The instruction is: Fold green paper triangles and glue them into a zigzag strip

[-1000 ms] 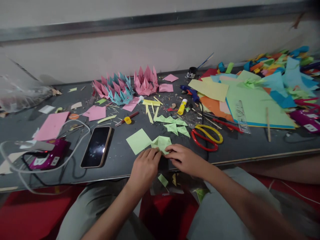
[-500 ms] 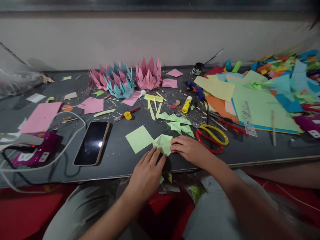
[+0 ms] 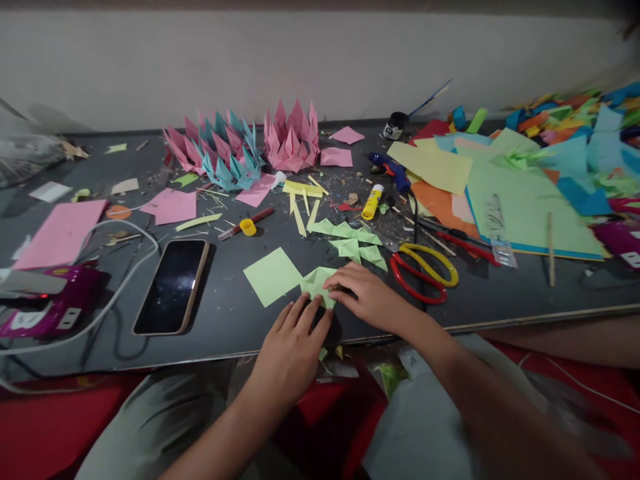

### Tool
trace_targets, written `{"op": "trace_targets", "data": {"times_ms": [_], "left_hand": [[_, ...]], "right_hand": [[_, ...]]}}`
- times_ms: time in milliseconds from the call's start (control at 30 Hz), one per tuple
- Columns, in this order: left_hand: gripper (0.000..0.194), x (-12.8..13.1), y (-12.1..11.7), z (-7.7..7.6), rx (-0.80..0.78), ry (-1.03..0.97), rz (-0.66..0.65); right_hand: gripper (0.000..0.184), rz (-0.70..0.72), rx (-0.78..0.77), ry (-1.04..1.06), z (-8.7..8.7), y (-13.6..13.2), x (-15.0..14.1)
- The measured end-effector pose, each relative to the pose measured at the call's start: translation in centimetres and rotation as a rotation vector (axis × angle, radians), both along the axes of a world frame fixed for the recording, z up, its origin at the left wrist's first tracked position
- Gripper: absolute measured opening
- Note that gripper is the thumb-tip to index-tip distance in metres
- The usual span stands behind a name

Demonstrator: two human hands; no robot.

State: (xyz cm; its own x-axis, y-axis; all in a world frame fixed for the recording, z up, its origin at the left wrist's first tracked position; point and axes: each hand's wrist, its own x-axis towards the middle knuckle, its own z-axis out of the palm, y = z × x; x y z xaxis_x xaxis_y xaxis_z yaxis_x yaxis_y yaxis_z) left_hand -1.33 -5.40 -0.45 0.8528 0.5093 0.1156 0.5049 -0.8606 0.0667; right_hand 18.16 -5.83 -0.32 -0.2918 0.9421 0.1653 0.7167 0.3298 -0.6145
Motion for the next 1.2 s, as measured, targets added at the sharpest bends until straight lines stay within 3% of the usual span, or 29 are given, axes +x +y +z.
{"op": "trace_targets", "data": {"times_ms": [267,567,933,1133,1200], "left_hand": [[0.051,0.2,-0.2,0.2,0.032,0.017,0.025],[0.048,0.4,-0.5,0.1,0.053,0.007,0.062],[0.046,0.5,0.1,0.8,0.019,-0.025,0.056],[0.027,1.0,0.2,0.6,-0.025,-0.191,0.129],[0.019,1.2,0.8,0.6,-0.085,-0.269,0.196]], "right_hand": [[0.019,-0.037,0.008,-0.045,-0.4,-0.2,-0.2],[0.013,-0.300,0.003,0.012,-0.7,-0.1,-0.4],[0.021,-0.361,-0.027,0.102,-0.9,0.1,-0.5],[0.003,-0.464,-0.030,0.002,-0.3,0.8,-1.6],[0.005,-0.462,-0.024,0.000,-0.2,1.0,-1.9]]}}
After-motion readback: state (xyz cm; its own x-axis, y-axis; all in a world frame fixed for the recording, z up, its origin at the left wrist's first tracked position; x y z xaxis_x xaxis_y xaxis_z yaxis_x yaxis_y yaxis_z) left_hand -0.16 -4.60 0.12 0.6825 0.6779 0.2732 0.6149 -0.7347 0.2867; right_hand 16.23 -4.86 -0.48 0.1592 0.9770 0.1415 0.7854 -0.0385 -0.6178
